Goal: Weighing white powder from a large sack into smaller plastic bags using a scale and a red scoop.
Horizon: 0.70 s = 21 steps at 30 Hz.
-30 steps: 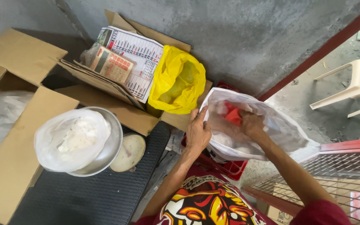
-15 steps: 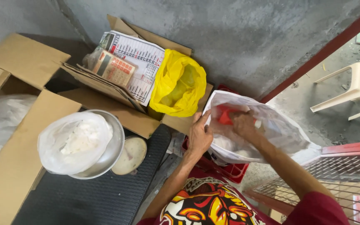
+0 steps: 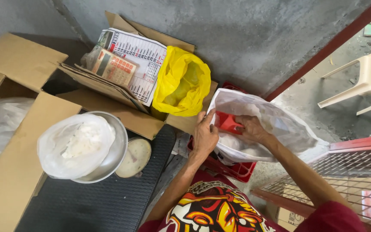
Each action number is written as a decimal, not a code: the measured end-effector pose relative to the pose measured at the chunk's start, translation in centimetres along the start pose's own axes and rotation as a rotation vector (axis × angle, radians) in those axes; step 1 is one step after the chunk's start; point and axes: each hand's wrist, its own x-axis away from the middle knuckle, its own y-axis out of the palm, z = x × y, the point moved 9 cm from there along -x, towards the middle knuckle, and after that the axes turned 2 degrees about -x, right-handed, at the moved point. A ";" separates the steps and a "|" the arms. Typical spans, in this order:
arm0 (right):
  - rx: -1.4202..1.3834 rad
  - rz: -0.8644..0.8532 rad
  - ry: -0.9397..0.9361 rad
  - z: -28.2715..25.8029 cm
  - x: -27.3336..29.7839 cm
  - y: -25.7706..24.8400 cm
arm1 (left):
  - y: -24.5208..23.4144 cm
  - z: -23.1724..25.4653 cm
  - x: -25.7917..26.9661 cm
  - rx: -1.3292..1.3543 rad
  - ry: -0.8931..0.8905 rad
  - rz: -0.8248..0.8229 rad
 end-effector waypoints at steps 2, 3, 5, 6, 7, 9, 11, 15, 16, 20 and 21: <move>-0.046 0.032 0.004 -0.6 0.9 -1.2 | 0.0 -0.1 0.0 0.020 -0.003 0.000; -0.091 0.064 0.005 -0.8 1.1 -2.2 | 0.0 -0.2 -0.2 0.041 -0.006 0.002; -0.042 0.006 0.151 -1.0 2.2 -3.2 | -0.4 -0.2 -0.7 0.043 -0.037 0.003; 0.003 -0.053 0.298 -0.4 3.2 -3.4 | -0.5 -0.4 -0.7 0.041 -0.072 0.001; 0.007 -0.060 0.296 -0.5 4.0 -3.9 | -0.8 -0.1 -0.9 0.046 -0.077 0.006; -0.128 0.143 0.049 -3.0 5.0 -6.7 | -2.4 0.6 -1.3 0.041 -0.055 0.107; -0.180 0.115 0.196 -2.5 6.0 -7.0 | -2.3 -0.1 -1.1 0.050 -0.045 0.136; -0.464 0.161 0.309 -2.8 6.3 -7.4 | -3.3 1.7 -1.3 0.119 0.001 0.196; -0.462 0.157 0.309 -3.3 6.1 -7.0 | -2.5 0.7 -1.1 0.120 -0.002 0.199; -0.361 0.179 0.319 -4.5 4.7 -6.6 | 0.0 -2.8 -0.9 0.282 -0.137 0.086; -0.290 0.182 0.274 -5.2 4.3 -6.9 | 0.3 -3.2 -0.9 0.256 -0.184 0.035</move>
